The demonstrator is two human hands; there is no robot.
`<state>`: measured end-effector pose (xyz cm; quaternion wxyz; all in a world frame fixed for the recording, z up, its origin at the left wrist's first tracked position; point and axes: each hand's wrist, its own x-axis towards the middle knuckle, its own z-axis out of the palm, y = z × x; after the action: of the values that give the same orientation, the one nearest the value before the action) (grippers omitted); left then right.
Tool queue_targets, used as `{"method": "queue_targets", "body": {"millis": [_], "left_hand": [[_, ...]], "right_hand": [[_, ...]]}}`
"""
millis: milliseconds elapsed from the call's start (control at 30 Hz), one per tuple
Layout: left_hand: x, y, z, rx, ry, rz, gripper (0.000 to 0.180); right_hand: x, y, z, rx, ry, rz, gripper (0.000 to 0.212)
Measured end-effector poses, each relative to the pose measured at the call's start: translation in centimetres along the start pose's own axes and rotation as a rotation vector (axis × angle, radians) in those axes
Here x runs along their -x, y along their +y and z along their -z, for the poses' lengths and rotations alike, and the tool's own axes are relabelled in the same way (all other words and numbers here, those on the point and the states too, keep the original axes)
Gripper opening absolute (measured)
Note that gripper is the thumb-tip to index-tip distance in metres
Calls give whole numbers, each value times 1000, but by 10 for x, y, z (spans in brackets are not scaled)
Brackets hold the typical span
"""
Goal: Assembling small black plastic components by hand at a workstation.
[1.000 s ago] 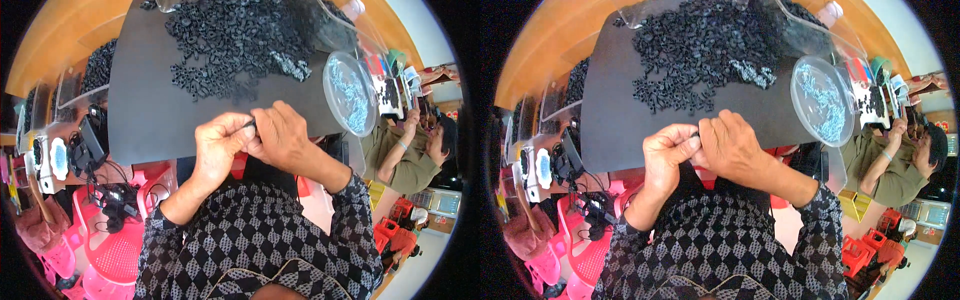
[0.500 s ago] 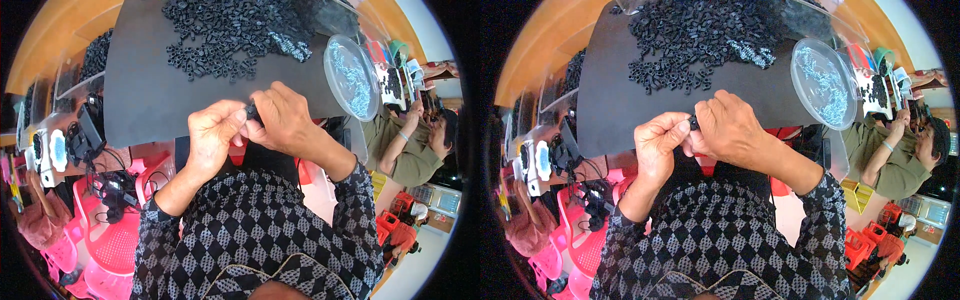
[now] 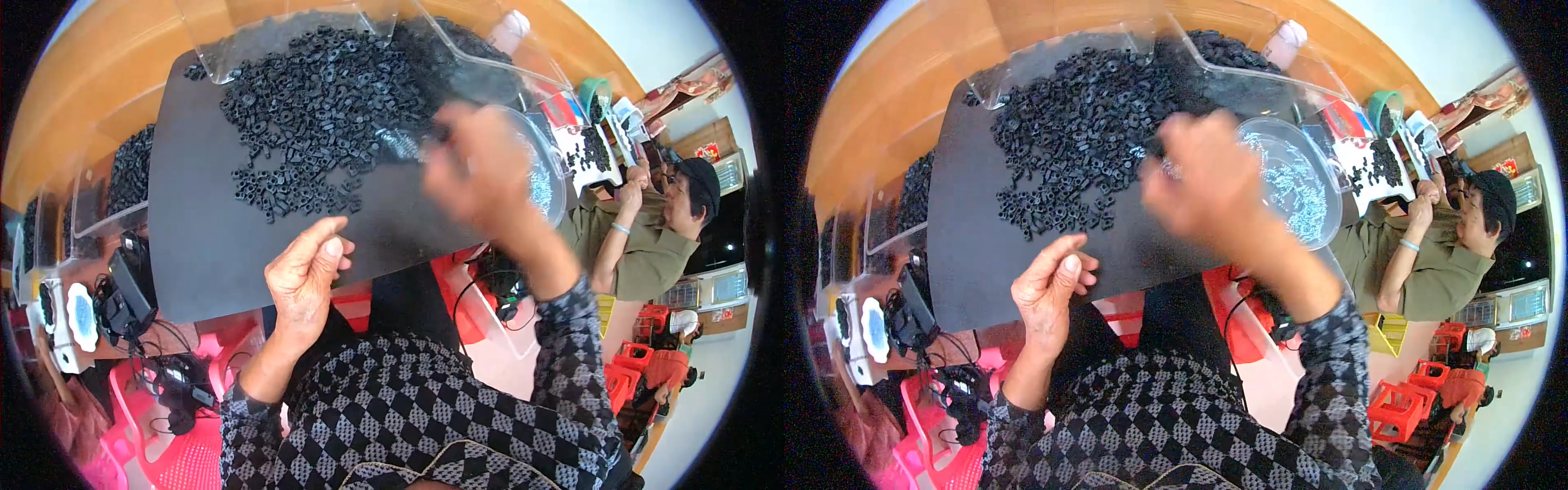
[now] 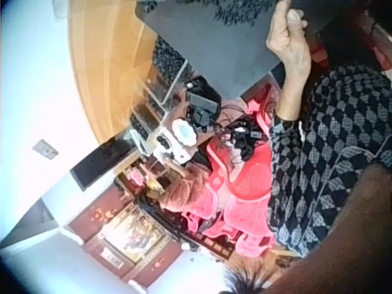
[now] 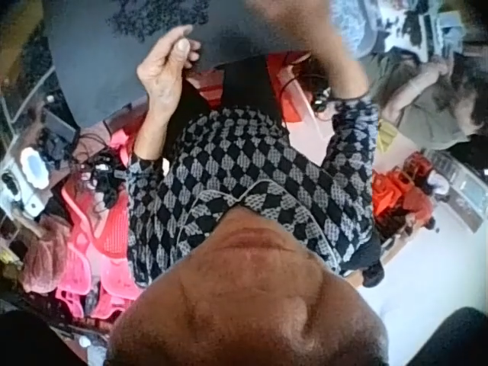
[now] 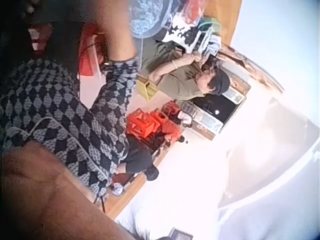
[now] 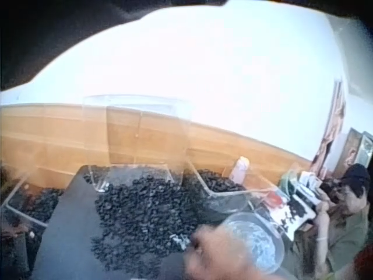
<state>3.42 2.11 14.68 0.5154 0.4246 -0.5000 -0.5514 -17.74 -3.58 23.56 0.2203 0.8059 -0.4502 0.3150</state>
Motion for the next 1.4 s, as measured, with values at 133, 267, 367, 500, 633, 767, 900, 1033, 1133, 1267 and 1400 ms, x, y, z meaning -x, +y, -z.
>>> {"method": "queue_targets", "body": {"millis": [133,267,367,500,633,767,900,1033,1133,1267,1400], "left_hand": [[-4,-5,11,-108,70,-138,26],[-11,-19,15,-155,73,-189,27],[-9,-14,17,-130,117,-109,21],[-7,-9,19,-154,110,-96,19],[-7,-8,20,-182,46,-118,23],[-6,-8,19,-252,47,-153,20],[-9,-1,15,-373,60,-228,18],[-10,12,8,-625,-15,-474,23],[-12,16,5,-618,-53,-592,22],[-14,20,6,-566,-74,-589,23],[-12,25,8,-536,-64,-493,25]], "right_hand": [[-43,129,23,143,-114,-232,55],[-63,147,14,386,110,-77,51],[-34,82,3,134,113,44,34],[26,-8,-34,-408,-187,10,25],[50,-27,-48,-421,-263,-36,23],[51,-30,-58,-334,-240,35,22],[51,-34,-63,-368,-203,36,20],[48,-54,-41,-674,-272,-78,15],[43,-56,-31,-782,-295,-122,13],[41,-56,-21,-1062,-530,-470,11],[39,-59,-19,-1267,-585,-665,11]]}}
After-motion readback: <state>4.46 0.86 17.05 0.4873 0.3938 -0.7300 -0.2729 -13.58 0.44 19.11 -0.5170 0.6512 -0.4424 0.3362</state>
